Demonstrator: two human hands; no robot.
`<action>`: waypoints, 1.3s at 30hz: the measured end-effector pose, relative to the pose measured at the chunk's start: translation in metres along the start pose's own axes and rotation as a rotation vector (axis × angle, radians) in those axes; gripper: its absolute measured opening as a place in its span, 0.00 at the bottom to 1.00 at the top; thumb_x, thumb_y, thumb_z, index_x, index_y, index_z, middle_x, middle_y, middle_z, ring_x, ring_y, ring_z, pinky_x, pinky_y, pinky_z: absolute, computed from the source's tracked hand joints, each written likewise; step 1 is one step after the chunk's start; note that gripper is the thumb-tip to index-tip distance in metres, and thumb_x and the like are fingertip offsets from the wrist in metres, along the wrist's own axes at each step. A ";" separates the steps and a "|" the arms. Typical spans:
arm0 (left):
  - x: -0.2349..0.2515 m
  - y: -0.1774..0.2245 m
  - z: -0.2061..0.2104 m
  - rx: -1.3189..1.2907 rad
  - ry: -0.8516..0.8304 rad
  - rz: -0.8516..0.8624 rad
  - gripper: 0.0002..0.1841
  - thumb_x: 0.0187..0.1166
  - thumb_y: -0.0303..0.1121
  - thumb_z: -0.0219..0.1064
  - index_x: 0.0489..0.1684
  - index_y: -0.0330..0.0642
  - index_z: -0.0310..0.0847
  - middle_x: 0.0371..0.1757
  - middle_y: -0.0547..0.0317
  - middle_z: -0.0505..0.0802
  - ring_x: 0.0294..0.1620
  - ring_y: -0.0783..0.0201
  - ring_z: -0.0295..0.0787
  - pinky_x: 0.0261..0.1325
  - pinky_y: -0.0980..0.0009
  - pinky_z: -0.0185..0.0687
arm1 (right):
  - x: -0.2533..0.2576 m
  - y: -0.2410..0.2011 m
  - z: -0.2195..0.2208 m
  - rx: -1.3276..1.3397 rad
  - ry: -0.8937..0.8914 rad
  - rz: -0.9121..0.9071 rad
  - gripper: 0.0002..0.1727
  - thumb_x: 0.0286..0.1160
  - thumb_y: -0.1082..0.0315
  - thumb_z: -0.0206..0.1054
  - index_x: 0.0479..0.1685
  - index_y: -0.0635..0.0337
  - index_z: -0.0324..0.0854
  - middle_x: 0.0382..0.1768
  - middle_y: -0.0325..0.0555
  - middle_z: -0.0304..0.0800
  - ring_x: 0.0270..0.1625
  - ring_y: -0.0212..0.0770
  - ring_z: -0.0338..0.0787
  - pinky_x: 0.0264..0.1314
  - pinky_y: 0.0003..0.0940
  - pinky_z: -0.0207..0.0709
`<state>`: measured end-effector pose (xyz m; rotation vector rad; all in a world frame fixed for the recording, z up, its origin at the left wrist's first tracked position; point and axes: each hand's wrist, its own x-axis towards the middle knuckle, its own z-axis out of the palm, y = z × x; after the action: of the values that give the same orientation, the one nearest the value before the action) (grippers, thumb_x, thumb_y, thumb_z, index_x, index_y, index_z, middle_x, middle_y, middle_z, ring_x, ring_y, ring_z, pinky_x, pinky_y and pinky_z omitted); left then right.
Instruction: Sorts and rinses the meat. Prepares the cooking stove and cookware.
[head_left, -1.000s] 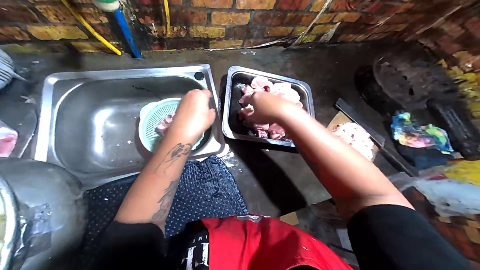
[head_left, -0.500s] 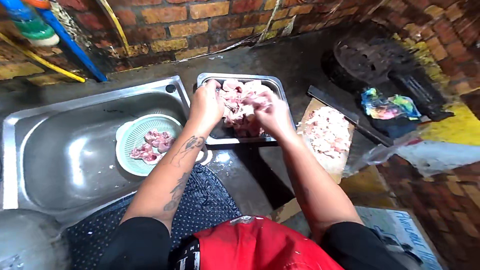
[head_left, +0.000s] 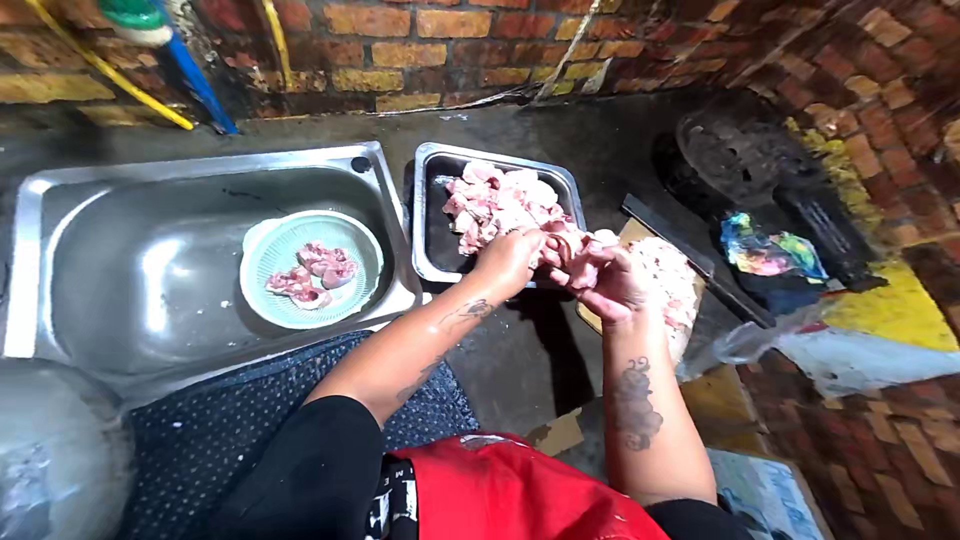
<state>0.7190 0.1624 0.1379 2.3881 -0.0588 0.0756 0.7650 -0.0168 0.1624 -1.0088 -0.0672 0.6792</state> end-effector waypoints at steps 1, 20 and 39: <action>-0.008 -0.005 -0.007 -0.118 0.082 -0.030 0.20 0.67 0.25 0.75 0.59 0.33 0.83 0.54 0.37 0.92 0.58 0.39 0.91 0.63 0.40 0.84 | 0.001 0.001 0.007 -0.035 0.008 -0.011 0.13 0.69 0.66 0.64 0.52 0.57 0.82 0.46 0.51 0.93 0.44 0.44 0.95 0.41 0.38 0.91; -0.167 -0.113 -0.140 -0.866 0.677 -0.614 0.17 0.78 0.26 0.66 0.64 0.39 0.76 0.40 0.55 0.89 0.30 0.67 0.85 0.32 0.71 0.83 | 0.063 0.112 0.198 -0.253 -0.390 0.359 0.13 0.85 0.66 0.49 0.57 0.57 0.76 0.38 0.45 0.90 0.38 0.39 0.91 0.39 0.35 0.86; -0.110 -0.063 -0.066 -1.549 0.155 -0.337 0.33 0.81 0.26 0.50 0.91 0.55 0.58 0.76 0.54 0.85 0.51 0.64 0.91 0.50 0.70 0.88 | 0.046 0.062 0.094 -0.260 -0.118 0.150 0.07 0.79 0.72 0.63 0.51 0.57 0.81 0.31 0.42 0.90 0.24 0.30 0.85 0.25 0.25 0.81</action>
<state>0.6107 0.2556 0.1352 0.8178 0.2673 0.0285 0.7379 0.1015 0.1524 -1.2310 -0.1883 0.8829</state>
